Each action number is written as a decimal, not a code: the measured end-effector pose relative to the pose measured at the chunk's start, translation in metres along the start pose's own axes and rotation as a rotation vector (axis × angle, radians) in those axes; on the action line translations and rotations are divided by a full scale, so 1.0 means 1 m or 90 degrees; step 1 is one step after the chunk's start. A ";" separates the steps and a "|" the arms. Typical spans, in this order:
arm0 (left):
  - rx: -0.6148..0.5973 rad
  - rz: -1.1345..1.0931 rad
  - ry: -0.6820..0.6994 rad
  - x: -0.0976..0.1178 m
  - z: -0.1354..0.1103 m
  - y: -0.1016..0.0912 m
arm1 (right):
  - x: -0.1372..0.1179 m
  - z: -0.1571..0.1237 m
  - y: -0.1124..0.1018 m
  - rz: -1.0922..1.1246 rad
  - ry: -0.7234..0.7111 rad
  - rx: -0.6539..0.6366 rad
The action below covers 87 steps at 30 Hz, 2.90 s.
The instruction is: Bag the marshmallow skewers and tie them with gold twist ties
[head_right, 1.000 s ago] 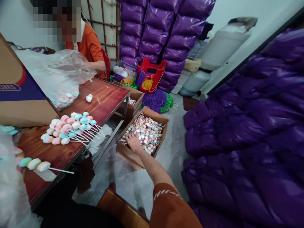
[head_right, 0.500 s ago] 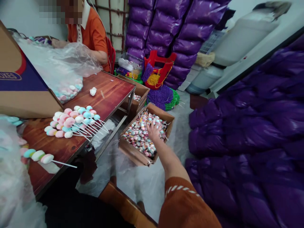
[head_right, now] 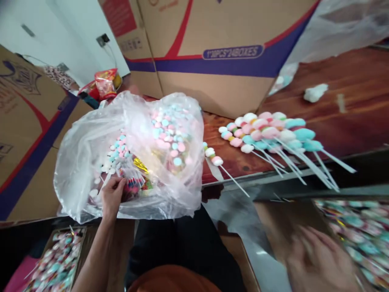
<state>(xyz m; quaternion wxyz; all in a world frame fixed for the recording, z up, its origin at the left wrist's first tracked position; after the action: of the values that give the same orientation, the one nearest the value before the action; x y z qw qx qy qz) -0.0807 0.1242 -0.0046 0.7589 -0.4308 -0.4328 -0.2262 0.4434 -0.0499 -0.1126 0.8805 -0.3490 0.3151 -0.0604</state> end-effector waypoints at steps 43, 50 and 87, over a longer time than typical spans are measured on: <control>-0.019 -0.724 -0.413 0.039 -0.118 0.034 | -0.316 -0.052 0.041 0.554 0.086 -0.508; 0.016 -0.753 -0.435 0.051 -0.113 0.039 | -0.279 -0.005 0.005 0.444 -0.021 -0.362; 0.093 -0.773 -0.485 0.028 -0.090 0.047 | -0.173 0.090 0.013 0.097 -0.071 -0.123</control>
<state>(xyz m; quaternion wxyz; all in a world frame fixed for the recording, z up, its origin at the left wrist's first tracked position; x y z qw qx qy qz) 0.0095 0.0735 -0.0252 0.3224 -0.1113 -0.8448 -0.4122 0.3581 0.0689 0.0179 0.8609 -0.4104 0.2955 0.0565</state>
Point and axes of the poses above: each hand's wrist, its own z-axis towards the middle knuckle, its own y-axis out of the palm, x = y × z, the point moved 6 cm from there along z, towards the middle knuckle, and after that the axes turned 11 degrees about -z, right-handed, at the moved point
